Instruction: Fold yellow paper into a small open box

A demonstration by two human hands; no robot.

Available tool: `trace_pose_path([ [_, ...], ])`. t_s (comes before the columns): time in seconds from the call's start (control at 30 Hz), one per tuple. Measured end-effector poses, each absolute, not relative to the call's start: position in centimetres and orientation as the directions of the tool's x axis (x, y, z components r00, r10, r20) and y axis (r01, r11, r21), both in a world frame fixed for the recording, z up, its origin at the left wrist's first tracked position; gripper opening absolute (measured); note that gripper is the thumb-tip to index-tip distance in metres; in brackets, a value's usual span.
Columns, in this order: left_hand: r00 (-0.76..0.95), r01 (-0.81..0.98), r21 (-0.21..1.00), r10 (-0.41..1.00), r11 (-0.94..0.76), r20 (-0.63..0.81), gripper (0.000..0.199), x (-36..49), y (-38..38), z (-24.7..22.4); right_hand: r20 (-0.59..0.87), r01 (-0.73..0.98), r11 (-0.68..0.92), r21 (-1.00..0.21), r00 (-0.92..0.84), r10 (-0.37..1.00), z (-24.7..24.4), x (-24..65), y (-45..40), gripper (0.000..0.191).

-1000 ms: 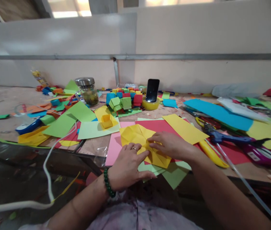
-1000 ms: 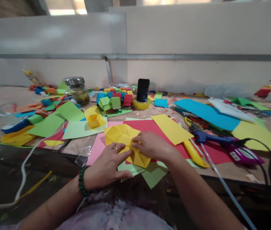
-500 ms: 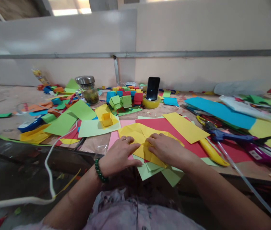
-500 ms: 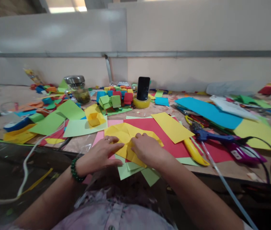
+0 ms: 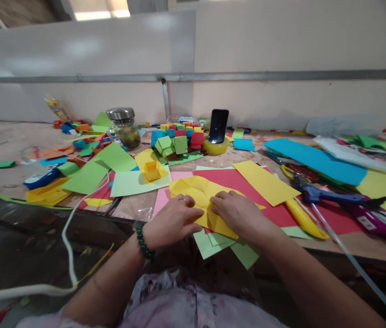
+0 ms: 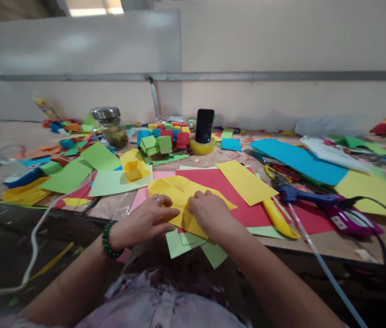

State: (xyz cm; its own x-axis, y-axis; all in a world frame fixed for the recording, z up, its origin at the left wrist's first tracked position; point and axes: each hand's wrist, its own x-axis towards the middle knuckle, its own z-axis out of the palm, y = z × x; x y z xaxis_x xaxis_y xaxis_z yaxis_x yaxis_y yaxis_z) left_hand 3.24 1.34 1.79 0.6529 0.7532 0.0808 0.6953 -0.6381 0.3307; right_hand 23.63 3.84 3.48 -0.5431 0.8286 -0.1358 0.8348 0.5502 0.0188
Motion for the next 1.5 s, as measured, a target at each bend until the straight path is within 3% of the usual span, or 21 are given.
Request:
trace_pose_path([
  [0.2,0.7,0.659,0.291,0.707,-0.694,0.099,0.049,3.2,2.5,1.2,-0.077,0.79,0.612,0.019,-0.61,0.789,2.3,24.5,4.0,0.021],
  [0.4,0.706,0.669,0.25,0.704,-0.7,0.081,0.067,3.8,3.2,1.2,-0.071,0.83,0.556,-0.051,-0.558,0.827,2.5,24.8,3.5,0.024],
  [0.53,0.703,0.671,0.27,0.709,-0.69,0.064,0.065,3.9,3.5,1.6,-0.102,0.824,0.55,-0.136,-0.564,0.82,2.7,25.2,3.2,0.028],
  [0.77,0.723,0.644,0.332,0.69,-0.69,0.034,0.044,3.1,3.5,2.2,-0.03,0.796,0.562,-0.227,-0.582,0.813,1.7,26.2,3.2,0.037],
  [0.87,0.729,0.628,0.37,0.684,-0.685,0.031,0.048,2.6,3.3,2.4,-0.04,0.792,0.532,-0.3,-0.567,0.823,1.7,26.8,3.3,0.043],
  [1.07,0.739,0.644,0.269,0.673,-0.717,0.023,0.055,3.6,3.0,2.6,-0.086,0.775,0.542,-0.326,-0.595,0.799,2.9,27.0,3.4,0.053],
  [1.33,0.693,0.698,0.231,0.72,-0.678,0.021,0.037,4.7,3.1,3.2,-0.062,0.744,0.597,-0.298,-0.64,0.766,3.4,26.5,2.4,0.03],
  [1.5,0.688,0.682,0.322,0.725,-0.656,0.019,0.031,4.3,4.1,3.6,-0.058,0.754,0.561,-0.343,-0.613,0.788,3.8,27.8,0.8,0.061],
])
